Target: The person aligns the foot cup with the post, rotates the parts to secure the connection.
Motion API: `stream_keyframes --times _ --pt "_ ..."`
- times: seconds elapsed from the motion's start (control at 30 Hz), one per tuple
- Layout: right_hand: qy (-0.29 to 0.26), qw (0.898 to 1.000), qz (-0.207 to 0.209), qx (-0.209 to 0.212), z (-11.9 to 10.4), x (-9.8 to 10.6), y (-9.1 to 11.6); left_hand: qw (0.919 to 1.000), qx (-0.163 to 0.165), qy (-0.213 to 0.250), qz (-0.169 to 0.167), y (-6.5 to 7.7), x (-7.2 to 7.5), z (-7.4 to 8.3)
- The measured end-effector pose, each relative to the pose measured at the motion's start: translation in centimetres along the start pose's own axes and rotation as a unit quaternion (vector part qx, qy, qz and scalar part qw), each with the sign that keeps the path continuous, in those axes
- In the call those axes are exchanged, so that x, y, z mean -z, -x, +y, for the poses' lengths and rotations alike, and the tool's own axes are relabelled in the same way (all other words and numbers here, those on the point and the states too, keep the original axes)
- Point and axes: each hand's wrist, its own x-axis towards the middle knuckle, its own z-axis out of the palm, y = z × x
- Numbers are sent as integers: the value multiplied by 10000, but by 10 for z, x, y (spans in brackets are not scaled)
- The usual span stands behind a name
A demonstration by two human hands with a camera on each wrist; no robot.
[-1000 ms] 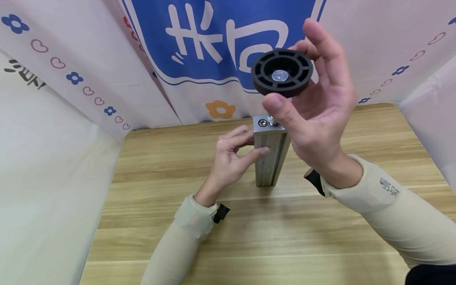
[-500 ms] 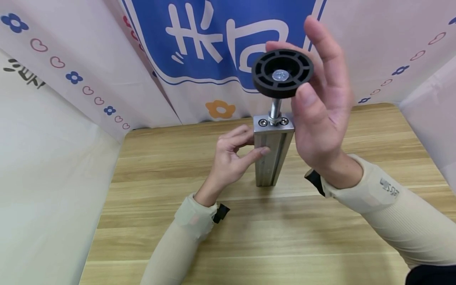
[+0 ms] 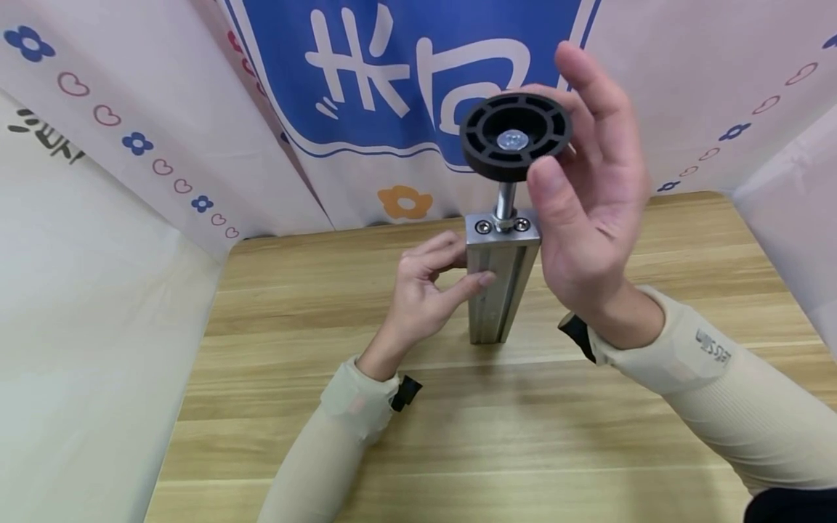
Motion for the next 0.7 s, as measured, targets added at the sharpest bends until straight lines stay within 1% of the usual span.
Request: stream_keyframes --times 0.07,0.17,0.4,0.5,0.63,0.7 --pt "257 9996 102 37 -1 -2 -1 10000 -3 22 0 0 0 0" --pt "429 9989 205 -3 -3 -6 -2 10000 -11 53 -10 1 0 -1" --pt "162 9995 258 -50 -4 -10 -3 9999 -93 114 -21 1 1 -2" --pt "256 9993 263 -17 -3 -10 -3 9999 -81 112 -22 1 1 -2" --pt "322 9994 144 -28 -3 -5 -3 10000 -33 79 -29 1 1 -2" --pt "176 9998 21 -66 -2 -3 -3 10000 -11 46 -26 1 0 -1"
